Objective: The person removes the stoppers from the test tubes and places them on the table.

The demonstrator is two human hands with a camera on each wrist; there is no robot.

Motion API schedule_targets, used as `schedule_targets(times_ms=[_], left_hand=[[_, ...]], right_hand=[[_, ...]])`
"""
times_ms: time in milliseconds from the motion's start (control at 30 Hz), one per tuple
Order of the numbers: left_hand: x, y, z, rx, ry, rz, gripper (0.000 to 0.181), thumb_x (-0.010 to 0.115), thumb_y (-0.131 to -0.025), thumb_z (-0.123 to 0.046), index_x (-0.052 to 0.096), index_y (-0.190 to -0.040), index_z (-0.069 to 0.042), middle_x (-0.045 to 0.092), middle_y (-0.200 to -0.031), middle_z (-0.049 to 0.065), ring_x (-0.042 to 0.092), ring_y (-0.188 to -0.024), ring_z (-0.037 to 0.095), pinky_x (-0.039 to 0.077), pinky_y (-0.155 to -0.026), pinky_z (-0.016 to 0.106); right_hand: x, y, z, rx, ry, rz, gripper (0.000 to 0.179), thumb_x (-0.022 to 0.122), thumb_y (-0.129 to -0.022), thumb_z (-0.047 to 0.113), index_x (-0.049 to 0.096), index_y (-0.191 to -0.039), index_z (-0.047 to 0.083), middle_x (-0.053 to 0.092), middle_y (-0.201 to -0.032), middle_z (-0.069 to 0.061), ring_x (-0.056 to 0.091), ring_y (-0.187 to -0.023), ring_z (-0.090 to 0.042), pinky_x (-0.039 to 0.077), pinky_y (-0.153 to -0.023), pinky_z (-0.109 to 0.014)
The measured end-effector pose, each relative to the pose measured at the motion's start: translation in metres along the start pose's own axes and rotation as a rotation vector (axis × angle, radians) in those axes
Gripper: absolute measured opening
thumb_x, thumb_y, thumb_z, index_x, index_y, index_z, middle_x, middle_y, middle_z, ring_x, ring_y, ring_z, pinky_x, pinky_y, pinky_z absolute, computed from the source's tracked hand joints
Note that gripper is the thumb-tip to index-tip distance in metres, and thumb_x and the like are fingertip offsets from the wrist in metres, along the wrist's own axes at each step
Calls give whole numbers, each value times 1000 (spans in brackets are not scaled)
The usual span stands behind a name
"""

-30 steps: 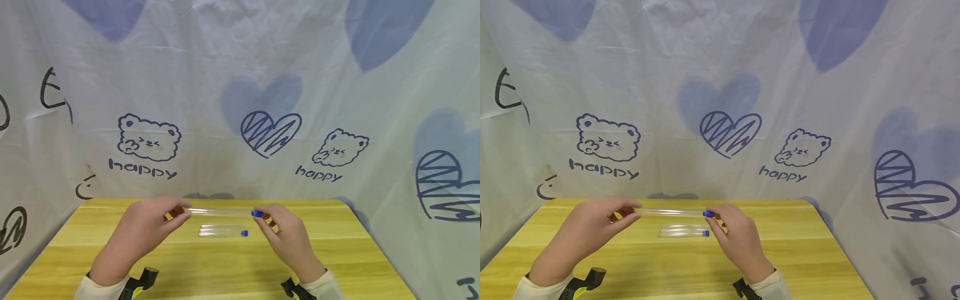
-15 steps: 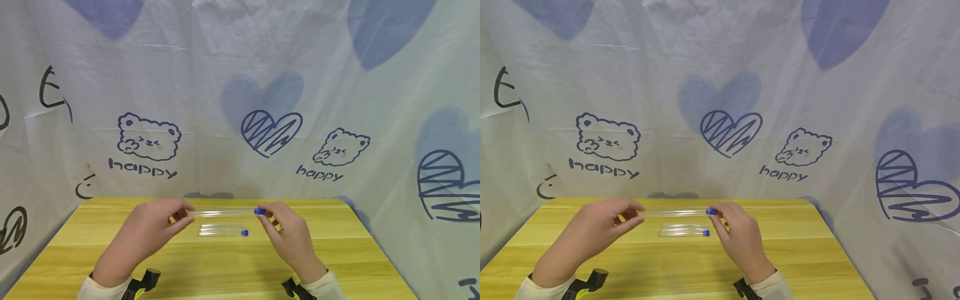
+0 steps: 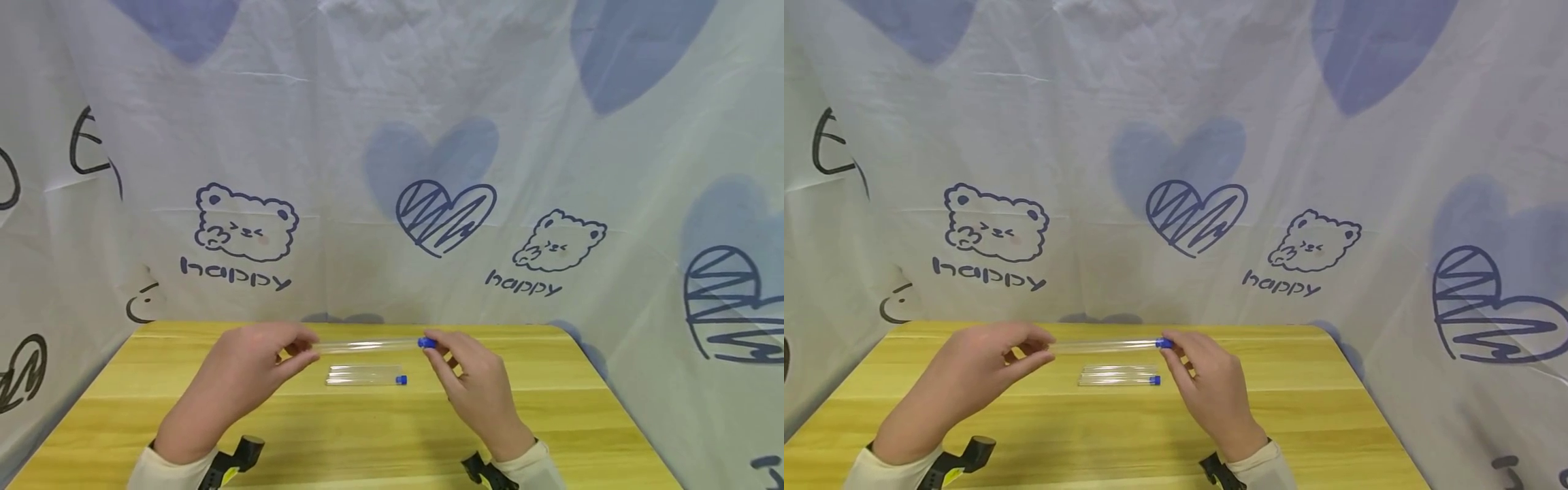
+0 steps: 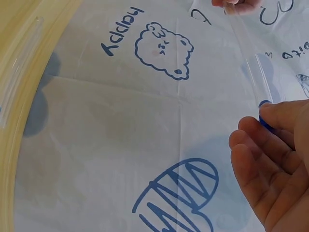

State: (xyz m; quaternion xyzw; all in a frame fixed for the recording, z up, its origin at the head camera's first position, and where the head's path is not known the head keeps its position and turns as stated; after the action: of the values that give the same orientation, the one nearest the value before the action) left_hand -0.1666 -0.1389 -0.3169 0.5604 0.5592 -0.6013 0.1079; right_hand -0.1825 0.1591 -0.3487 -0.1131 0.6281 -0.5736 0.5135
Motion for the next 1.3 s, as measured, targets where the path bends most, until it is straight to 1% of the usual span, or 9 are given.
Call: schedule_targets(times_ms=[233, 367, 633, 833, 933, 1100, 1300], left_hand=[[-1, 0, 1, -20, 34, 35, 10, 82, -90, -26, 76, -97, -28, 69, -85, -23, 64, -76, -5, 54, -65, 24], [-2, 0, 1, -32, 54, 53, 10, 82, -90, -26, 75, -97, -29, 68, -85, -25, 63, -76, -6, 54, -65, 24], [1, -2, 2, 3, 62, 74, 11, 82, -90, -25, 75, -97, -28, 68, -85, -24, 63, -76, -6, 54, -66, 24], [2, 0, 1, 5, 49, 46, 11, 83, -89, -25, 75, -97, -28, 67, -84, -24, 62, -74, -7, 53, -64, 22], [2, 0, 0, 16, 36, 29, 11, 83, -89, -25, 76, -97, -27, 68, -83, -24, 62, -74, -6, 52, -63, 22], [1, 0, 0, 48, 17, 7, 12, 84, -88, -22, 76, -96, -25, 69, -82, -22, 62, -73, -6, 52, -62, 22], [1, 0, -2, 60, 11, -8, 13, 84, -88, -22, 75, -95, -27, 69, -82, -21, 62, -72, -6, 52, -61, 21]], right_hand=[[1, 1, 0, 33, -18, 15, 30, 80, -88, 0, 74, -116, 10, 73, -93, 5, 65, -76, -6, 52, -64, -12], [1, 1, -1, 54, -9, 17, 27, 79, -89, 2, 74, -114, 10, 72, -91, 6, 64, -75, -4, 51, -63, -11], [2, 2, -1, 61, -19, -9, 25, 78, -88, -3, 72, -111, 7, 71, -88, 4, 61, -71, -3, 49, -60, -11], [2, 2, 0, 50, -9, -12, 27, 80, -87, -1, 72, -110, 9, 69, -87, 6, 58, -69, -2, 47, -58, -11], [2, 2, 0, 55, -5, -12, 27, 81, -87, 0, 72, -110, 11, 68, -86, 7, 56, -69, -2, 46, -56, -13], [3, 3, 0, 68, -10, -2, 26, 80, -88, 1, 72, -109, 12, 65, -84, 9, 51, -66, 0, 41, -53, -10], [2, 2, 0, 38, -2, -2, 23, 81, -87, 2, 70, -104, 13, 63, -82, 10, 46, -62, 1, 36, -51, -9]])
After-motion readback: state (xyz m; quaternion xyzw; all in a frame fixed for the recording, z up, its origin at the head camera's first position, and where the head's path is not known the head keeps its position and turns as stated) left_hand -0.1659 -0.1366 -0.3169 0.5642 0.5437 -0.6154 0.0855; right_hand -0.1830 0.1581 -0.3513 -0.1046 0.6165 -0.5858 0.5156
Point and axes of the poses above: each hand's wrist, its own y-axis away from the middle knuckle, its own x-axis out of the palm, z = x × y, the point moved 3 cm from there along -y, towards the middle knuckle
